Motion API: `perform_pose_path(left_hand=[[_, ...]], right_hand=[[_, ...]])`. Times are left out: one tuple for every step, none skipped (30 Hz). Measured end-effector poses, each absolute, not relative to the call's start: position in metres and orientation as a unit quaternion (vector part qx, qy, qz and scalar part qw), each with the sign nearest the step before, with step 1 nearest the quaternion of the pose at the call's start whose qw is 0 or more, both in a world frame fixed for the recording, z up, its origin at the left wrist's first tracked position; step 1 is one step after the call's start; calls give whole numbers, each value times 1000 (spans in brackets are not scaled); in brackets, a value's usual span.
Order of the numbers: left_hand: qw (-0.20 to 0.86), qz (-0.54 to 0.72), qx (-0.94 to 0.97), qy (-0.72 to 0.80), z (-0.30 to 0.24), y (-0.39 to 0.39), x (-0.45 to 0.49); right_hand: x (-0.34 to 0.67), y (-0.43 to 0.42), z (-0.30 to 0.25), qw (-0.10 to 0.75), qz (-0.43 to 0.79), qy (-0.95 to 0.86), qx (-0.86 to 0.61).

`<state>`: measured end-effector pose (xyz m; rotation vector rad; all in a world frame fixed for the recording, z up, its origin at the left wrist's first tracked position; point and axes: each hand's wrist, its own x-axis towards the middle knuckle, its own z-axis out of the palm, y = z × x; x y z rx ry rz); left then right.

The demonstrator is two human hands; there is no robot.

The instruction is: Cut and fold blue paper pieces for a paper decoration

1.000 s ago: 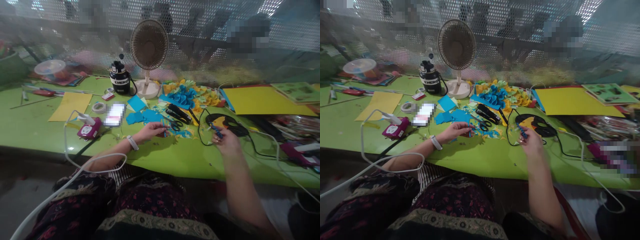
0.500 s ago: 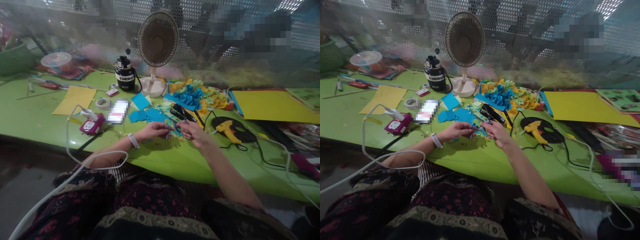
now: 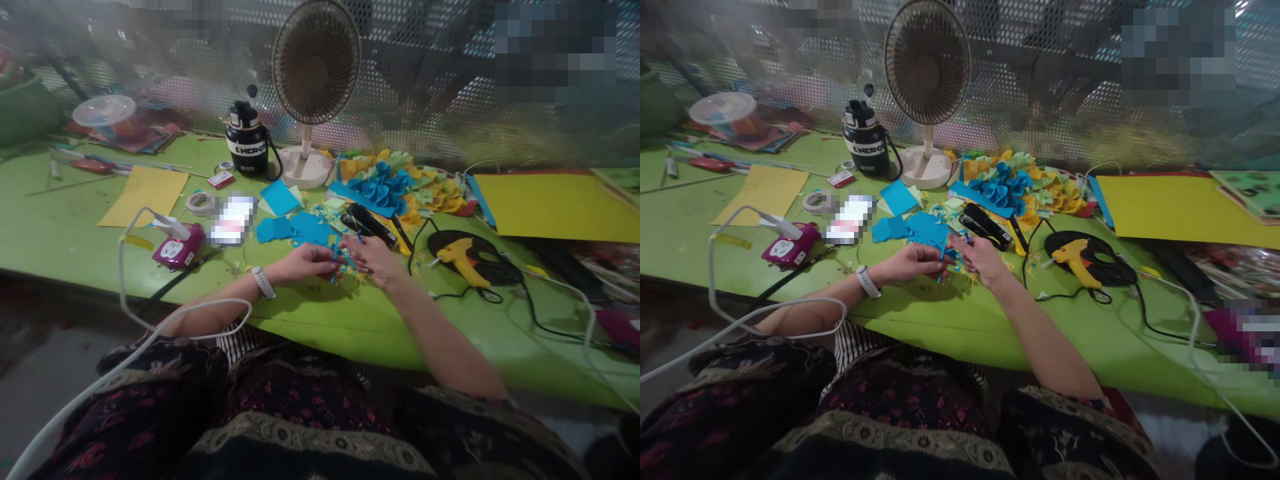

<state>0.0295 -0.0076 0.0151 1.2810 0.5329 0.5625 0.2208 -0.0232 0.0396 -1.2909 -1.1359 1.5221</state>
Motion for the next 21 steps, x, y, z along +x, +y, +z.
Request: perform_pose_path(left_hand=[[730, 253, 588, 240, 15, -8, 30], [727, 249, 594, 239, 15, -8, 30], [727, 246, 595, 238, 15, -8, 30], [731, 244, 591, 238, 15, -8, 30], [738, 244, 582, 239, 14, -8, 31], [748, 245, 569, 240, 14, -8, 31], [759, 246, 553, 241, 13, -9, 31], [768, 248, 538, 242, 13, -9, 32], [775, 251, 525, 246, 13, -9, 32], [779, 253, 515, 252, 14, -10, 32], [782, 256, 507, 258, 14, -10, 32], [784, 257, 499, 265, 15, -10, 32], [784, 259, 494, 272, 16, -11, 32], [784, 259, 490, 279, 18, -11, 32], [783, 260, 488, 285, 19, -11, 32], [782, 261, 486, 289, 20, -12, 32], [781, 261, 487, 290, 21, -12, 32], [781, 261, 487, 290, 22, -12, 32], [780, 263, 488, 290, 22, -12, 32], [779, 267, 488, 290, 23, -12, 32], [776, 274, 487, 293, 23, -12, 32]], right_hand=[[219, -25, 38, 403, 612, -450, -511], [216, -26, 37, 411, 613, -445, -507], [213, -27, 36, 431, 608, -438, -503], [210, -27, 36, 457, 597, -431, -499], [208, -26, 35, 485, 584, -424, -494], [207, -26, 35, 510, 571, -418, -489], [207, -24, 35, 530, 559, -414, -485], [208, -23, 36, 547, 551, -408, -480], [209, -22, 37, 561, 546, -400, -476], [211, -20, 37, 573, 544, -389, -474], [212, -19, 38, 581, 543, -379, -473], [214, -19, 39, 587, 545, -368, -471], [215, -18, 40, 593, 546, -359, -471], [215, -18, 40, 597, 547, -352, -470], [216, -18, 41, 602, 546, -346, -469], [216, -18, 42, 605, 546, -342, -468], [216, -18, 42, 609, 545, -338, -467], [215, -18, 43, 612, 544, -336, -465], [215, -19, 43, 614, 543, -335, -465], [215, -19, 43, 616, 540, -335, -465], [215, -19, 43, 619, 535, -337, -466]])
